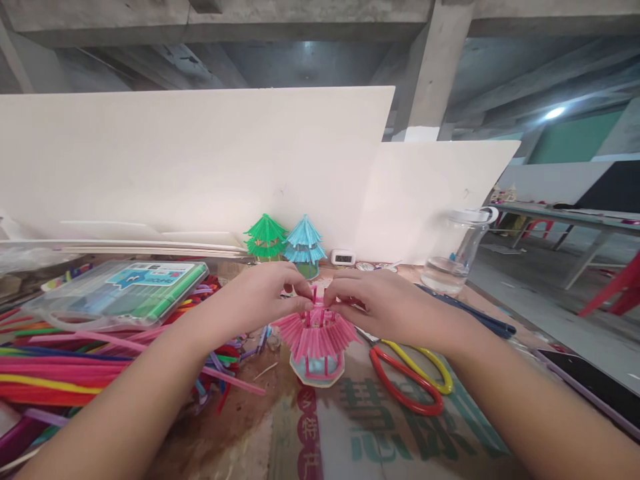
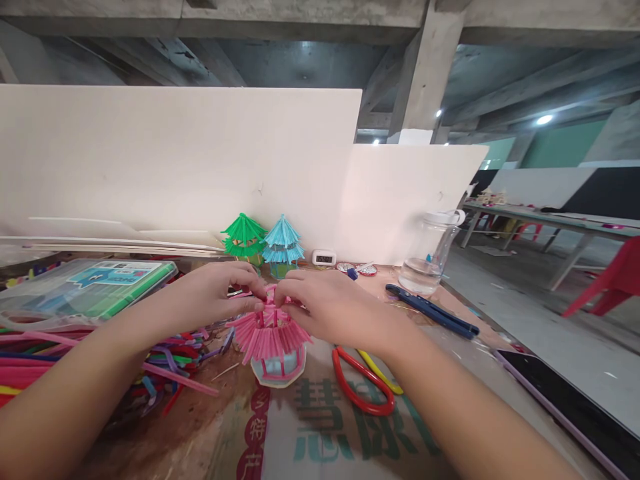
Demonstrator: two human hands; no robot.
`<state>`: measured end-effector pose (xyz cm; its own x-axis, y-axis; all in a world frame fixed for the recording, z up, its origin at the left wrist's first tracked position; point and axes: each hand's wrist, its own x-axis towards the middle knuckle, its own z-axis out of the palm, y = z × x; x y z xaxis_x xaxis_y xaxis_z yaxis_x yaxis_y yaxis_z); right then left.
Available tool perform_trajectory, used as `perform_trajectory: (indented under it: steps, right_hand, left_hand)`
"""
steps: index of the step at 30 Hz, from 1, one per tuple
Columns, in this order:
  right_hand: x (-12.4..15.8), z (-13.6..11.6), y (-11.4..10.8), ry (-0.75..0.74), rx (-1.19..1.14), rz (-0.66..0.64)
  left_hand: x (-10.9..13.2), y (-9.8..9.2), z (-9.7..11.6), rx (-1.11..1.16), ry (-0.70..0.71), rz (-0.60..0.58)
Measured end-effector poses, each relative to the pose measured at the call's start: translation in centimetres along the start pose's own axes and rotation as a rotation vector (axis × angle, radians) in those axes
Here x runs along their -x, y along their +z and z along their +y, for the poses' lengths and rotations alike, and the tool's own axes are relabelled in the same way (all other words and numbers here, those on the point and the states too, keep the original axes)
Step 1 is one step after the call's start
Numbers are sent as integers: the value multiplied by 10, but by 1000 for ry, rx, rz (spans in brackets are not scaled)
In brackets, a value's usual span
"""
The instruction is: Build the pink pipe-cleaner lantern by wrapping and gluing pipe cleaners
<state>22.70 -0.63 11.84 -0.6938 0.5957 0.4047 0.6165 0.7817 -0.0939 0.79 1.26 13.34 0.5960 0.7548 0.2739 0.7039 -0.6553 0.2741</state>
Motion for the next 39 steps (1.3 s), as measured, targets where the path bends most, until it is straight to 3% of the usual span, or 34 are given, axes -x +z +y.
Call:
perform_trajectory:
  steps: [39]
  right_hand:
    - [-5, -8, 9, -40, 83, 19]
  left_hand:
    - [-1, 1, -4, -35, 25, -13]
